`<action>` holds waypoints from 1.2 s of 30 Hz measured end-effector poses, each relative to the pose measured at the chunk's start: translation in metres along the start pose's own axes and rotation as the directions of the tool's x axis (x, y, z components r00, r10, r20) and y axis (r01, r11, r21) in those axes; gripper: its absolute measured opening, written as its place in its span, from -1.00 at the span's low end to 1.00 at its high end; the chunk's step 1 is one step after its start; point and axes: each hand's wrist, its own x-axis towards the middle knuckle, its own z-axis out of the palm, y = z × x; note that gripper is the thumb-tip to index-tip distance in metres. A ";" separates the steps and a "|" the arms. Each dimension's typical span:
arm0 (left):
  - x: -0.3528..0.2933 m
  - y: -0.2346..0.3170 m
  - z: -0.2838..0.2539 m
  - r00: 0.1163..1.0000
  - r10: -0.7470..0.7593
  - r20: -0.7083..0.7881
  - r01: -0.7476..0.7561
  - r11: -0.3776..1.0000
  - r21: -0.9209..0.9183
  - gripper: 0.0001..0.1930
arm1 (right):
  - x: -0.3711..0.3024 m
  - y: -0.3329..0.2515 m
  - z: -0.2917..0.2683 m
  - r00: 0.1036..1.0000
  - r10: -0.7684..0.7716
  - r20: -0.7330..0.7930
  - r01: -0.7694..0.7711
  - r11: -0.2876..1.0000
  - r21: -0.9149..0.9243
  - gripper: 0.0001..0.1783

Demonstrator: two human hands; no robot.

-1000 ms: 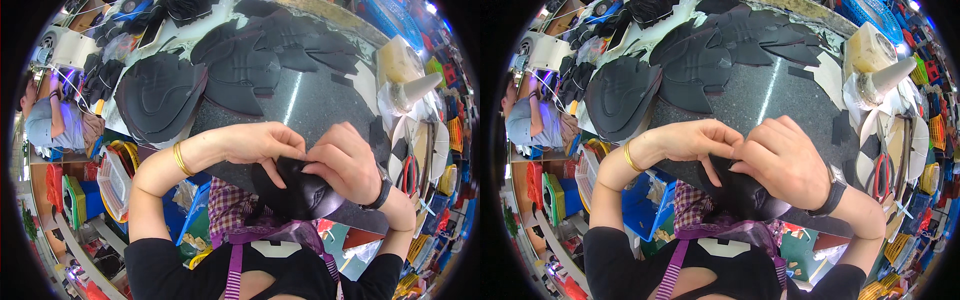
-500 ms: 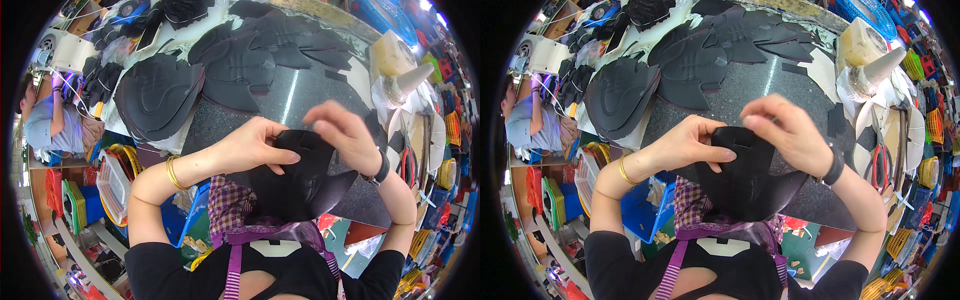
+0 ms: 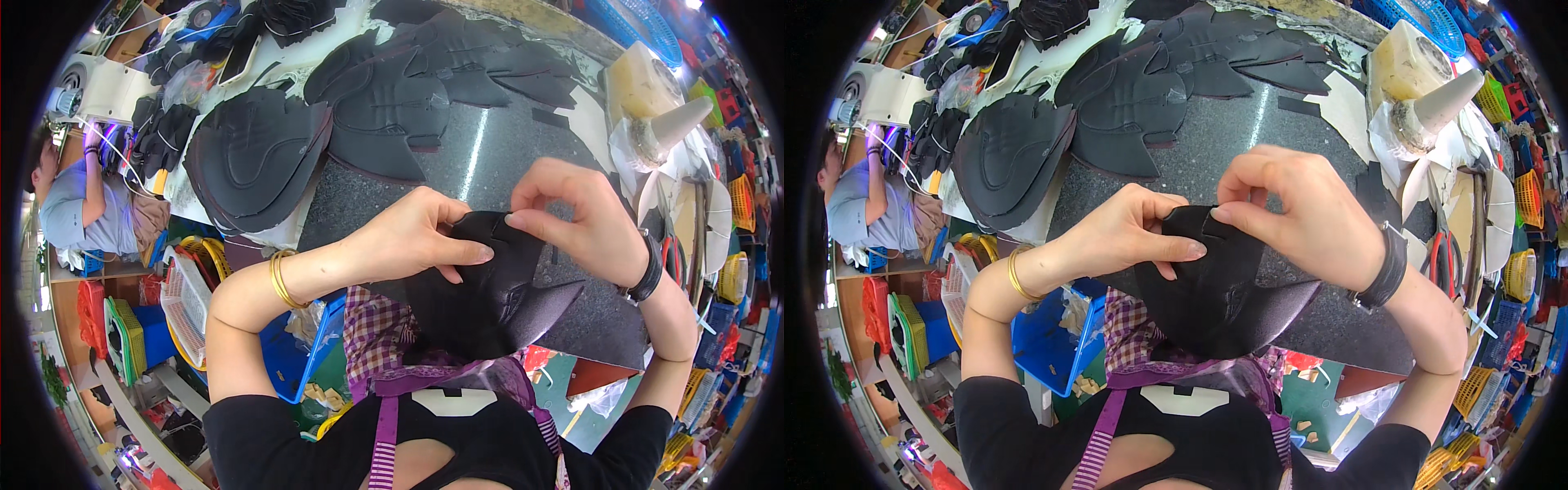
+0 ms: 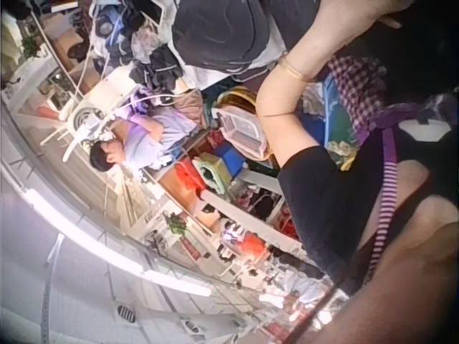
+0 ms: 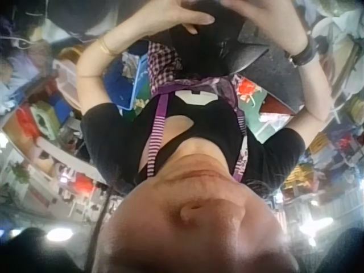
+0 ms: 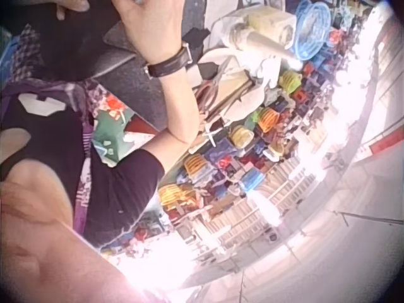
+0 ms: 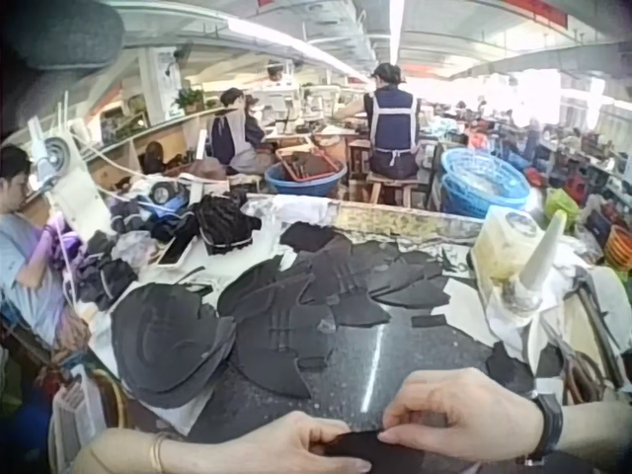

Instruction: The person attaches small strips to shoe upper pieces one at a time by hand, fitting and pressing each strip onto a shoe piece.

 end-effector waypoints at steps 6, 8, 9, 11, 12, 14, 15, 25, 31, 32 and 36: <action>0.002 -0.001 -0.001 0.999 -0.027 0.025 0.028 1.000 -0.008 -0.77 | 0.008 0.006 -0.003 0.999 0.033 0.032 -0.036 0.996 0.077 -0.81; 0.002 0.000 -0.001 0.999 -0.039 0.033 0.040 0.999 -0.025 -0.76 | 0.008 0.006 -0.004 0.997 0.064 0.041 -0.067 0.994 0.084 -0.81; 0.002 0.001 0.000 0.998 -0.052 0.033 0.053 0.998 -0.032 -0.77 | 0.009 0.006 -0.004 0.994 0.089 0.058 -0.094 0.991 0.090 -0.81; 0.002 0.002 0.000 0.997 -0.065 0.033 0.066 0.997 -0.036 -0.77 | 0.010 0.007 -0.004 0.991 0.114 0.074 -0.122 0.986 0.114 -0.81; 0.003 0.002 -0.001 0.996 -0.080 0.038 0.082 0.996 -0.038 -0.79 | 0.010 0.007 -0.004 0.986 0.140 0.094 -0.152 0.979 0.135 -0.81; 0.004 0.002 -0.001 0.995 -0.094 0.044 0.096 0.995 -0.039 -0.81 | 0.009 0.008 -0.004 0.987 0.135 0.088 -0.146 0.979 0.143 -0.81; 0.003 0.002 -0.001 0.994 -0.100 0.047 0.102 0.994 -0.046 -0.81 | 0.010 0.007 -0.004 0.988 0.126 0.086 -0.138 0.978 0.155 -0.82; 0.003 0.002 0.002 0.995 -0.090 0.046 0.092 0.995 -0.033 -0.78 | 0.009 0.008 -0.004 0.963 0.231 0.135 -0.254 0.949 0.185 -0.83; 0.004 -0.004 0.003 0.998 -0.050 0.034 0.051 0.998 -0.025 -0.75 | 0.003 0.001 -0.001 0.975 0.116 0.189 -0.136 0.986 0.093 -0.58; 0.001 -0.003 0.004 0.999 -0.040 0.032 0.041 0.999 -0.020 -0.75 | 0.003 0.001 0.004 0.972 0.127 0.196 -0.140 0.989 0.051 -0.58; -0.023 0.016 0.003 0.990 0.036 -0.138 0.022 0.917 0.398 -0.72 | 0.007 0.012 0.017 0.993 0.037 0.109 -0.055 0.985 0.165 -0.55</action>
